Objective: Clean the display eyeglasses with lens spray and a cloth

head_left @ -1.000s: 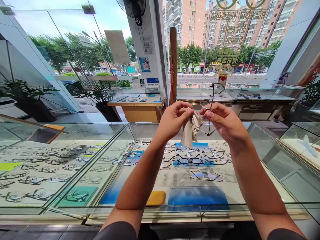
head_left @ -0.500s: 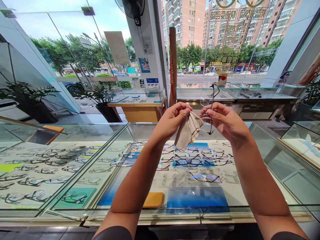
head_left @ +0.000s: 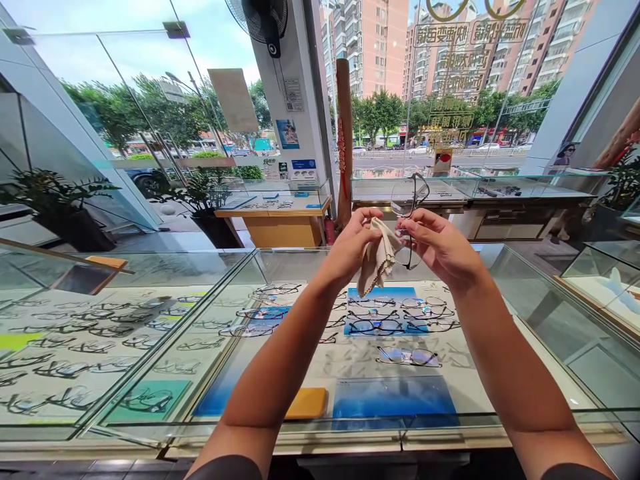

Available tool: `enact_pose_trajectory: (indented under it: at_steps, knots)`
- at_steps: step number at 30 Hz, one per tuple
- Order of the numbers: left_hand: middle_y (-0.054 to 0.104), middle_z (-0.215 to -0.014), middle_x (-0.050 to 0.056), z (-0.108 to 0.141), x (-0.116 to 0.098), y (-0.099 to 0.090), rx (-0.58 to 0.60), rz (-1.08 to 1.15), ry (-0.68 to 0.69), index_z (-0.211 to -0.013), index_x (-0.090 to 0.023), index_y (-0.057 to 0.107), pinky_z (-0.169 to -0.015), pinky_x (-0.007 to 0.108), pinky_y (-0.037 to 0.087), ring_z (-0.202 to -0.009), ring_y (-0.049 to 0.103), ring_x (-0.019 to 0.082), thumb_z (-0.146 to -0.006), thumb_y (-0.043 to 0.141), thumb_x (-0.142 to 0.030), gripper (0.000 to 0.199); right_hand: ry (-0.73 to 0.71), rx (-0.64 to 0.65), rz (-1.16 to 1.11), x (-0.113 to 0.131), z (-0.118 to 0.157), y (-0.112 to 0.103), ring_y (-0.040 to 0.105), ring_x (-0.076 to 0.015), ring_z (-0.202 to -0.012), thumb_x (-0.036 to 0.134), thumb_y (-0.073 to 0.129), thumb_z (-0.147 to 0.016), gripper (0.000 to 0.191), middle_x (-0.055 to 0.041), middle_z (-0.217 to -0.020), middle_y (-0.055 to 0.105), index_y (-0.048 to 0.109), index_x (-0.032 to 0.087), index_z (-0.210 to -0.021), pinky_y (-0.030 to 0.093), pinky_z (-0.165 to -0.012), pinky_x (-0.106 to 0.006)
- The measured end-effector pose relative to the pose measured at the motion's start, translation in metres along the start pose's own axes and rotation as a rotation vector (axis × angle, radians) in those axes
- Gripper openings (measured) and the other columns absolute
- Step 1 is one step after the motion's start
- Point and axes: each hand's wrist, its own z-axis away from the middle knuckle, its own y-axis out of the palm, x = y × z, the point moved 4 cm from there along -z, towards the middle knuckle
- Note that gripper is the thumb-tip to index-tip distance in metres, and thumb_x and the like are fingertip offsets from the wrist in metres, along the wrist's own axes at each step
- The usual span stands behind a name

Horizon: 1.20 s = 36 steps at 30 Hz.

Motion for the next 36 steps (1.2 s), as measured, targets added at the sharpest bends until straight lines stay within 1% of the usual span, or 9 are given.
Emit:
enact_pose_trajectory:
  at_steps: [3, 7, 13, 19, 24, 26, 30, 33, 36]
  knots:
    - [0.069, -0.091, -0.002, 0.001, -0.001, 0.002, 0.043, 0.09, -0.005, -0.121, -0.022, 0.056, -0.071, 0.025, 0.054, -0.073, 0.067, 0.012, -0.079, 0.089, -0.029, 0.054, 0.014, -0.015, -0.029, -0.001, -0.002, -0.001, 0.064, -0.0139, -0.086, 0.039, 0.1, -0.075, 0.029, 0.0011, -0.094, 0.074, 0.076, 0.026, -0.084, 0.055, -0.081, -0.028]
    - [0.071, -0.09, -0.003, -0.001, 0.0, 0.003, 0.014, 0.145, 0.035, -0.117, -0.021, 0.059, -0.078, 0.025, 0.056, -0.078, 0.07, 0.011, -0.072, 0.098, -0.03, 0.061, 0.031, -0.029, -0.081, -0.008, -0.004, 0.001, 0.065, -0.0147, -0.087, 0.042, 0.102, -0.07, 0.034, 0.0015, -0.097, 0.075, 0.075, 0.027, -0.085, 0.055, -0.079, -0.028]
    - [0.076, -0.092, -0.001, -0.004, 0.007, 0.003, -0.025, 0.139, 0.035, -0.115, -0.019, 0.062, -0.082, 0.026, 0.056, -0.078, 0.071, 0.011, -0.068, 0.102, -0.033, 0.063, 0.002, -0.068, -0.132, -0.015, -0.008, 0.005, 0.065, -0.0149, -0.085, 0.047, 0.103, -0.066, 0.041, 0.0021, -0.093, 0.074, 0.072, 0.027, -0.085, 0.056, -0.08, -0.028]
    - [0.079, -0.088, 0.003, -0.002, 0.009, 0.008, 0.049, 0.11, -0.041, -0.104, -0.013, 0.07, -0.08, 0.025, 0.056, -0.076, 0.071, 0.01, -0.069, 0.102, -0.035, 0.053, -0.027, -0.09, -0.175, -0.013, -0.008, 0.005, 0.065, -0.013, -0.086, 0.044, 0.104, -0.064, 0.043, 0.0035, -0.092, 0.072, 0.071, 0.026, -0.085, 0.056, -0.079, -0.025]
    - [0.079, -0.087, 0.004, -0.002, 0.008, 0.005, -0.018, 0.114, -0.032, -0.1, -0.014, 0.072, -0.079, 0.026, 0.056, -0.079, 0.073, 0.013, -0.068, 0.102, -0.039, 0.052, -0.021, -0.086, -0.139, -0.016, -0.01, 0.004, 0.066, -0.0144, -0.088, 0.046, 0.103, -0.066, 0.044, 0.0021, -0.096, 0.073, 0.071, 0.026, -0.089, 0.057, -0.084, -0.028]
    - [0.08, -0.089, 0.005, -0.002, 0.008, 0.004, -0.015, 0.106, -0.058, -0.101, -0.014, 0.071, -0.078, 0.025, 0.055, -0.077, 0.072, 0.013, -0.068, 0.102, -0.039, 0.052, -0.029, -0.085, -0.13, -0.018, -0.01, 0.003, 0.066, -0.0145, -0.088, 0.047, 0.103, -0.066, 0.045, 0.002, -0.096, 0.073, 0.07, 0.026, -0.089, 0.058, -0.084, -0.028]
    - [0.079, -0.089, 0.004, -0.001, 0.01, 0.004, 0.057, 0.077, -0.134, -0.104, -0.014, 0.073, -0.074, 0.024, 0.052, -0.073, 0.07, 0.012, -0.068, 0.102, -0.035, 0.05, -0.059, -0.091, -0.11, -0.018, -0.01, 0.001, 0.066, -0.0148, -0.09, 0.049, 0.101, -0.069, 0.044, 0.0024, -0.096, 0.072, 0.069, 0.027, -0.089, 0.059, -0.082, -0.028]
    - [0.078, -0.09, 0.004, 0.001, 0.012, 0.006, 0.134, 0.059, -0.171, -0.102, -0.014, 0.076, -0.078, 0.025, 0.052, -0.078, 0.07, 0.012, -0.069, 0.101, -0.034, 0.046, -0.064, -0.094, -0.136, -0.019, -0.01, 0.0, 0.066, -0.0139, -0.088, 0.048, 0.101, -0.071, 0.041, 0.0024, -0.096, 0.071, 0.071, 0.027, -0.09, 0.059, -0.08, -0.026]
    - [0.078, -0.093, 0.005, 0.002, 0.014, 0.007, 0.177, 0.007, -0.161, -0.101, -0.015, 0.08, -0.083, 0.026, 0.051, -0.082, 0.069, 0.013, -0.075, 0.098, -0.04, 0.041, -0.085, -0.094, -0.165, -0.019, -0.01, 0.0, 0.066, -0.0126, -0.087, 0.047, 0.099, -0.074, 0.037, 0.0024, -0.097, 0.071, 0.073, 0.027, -0.091, 0.059, -0.078, -0.025]
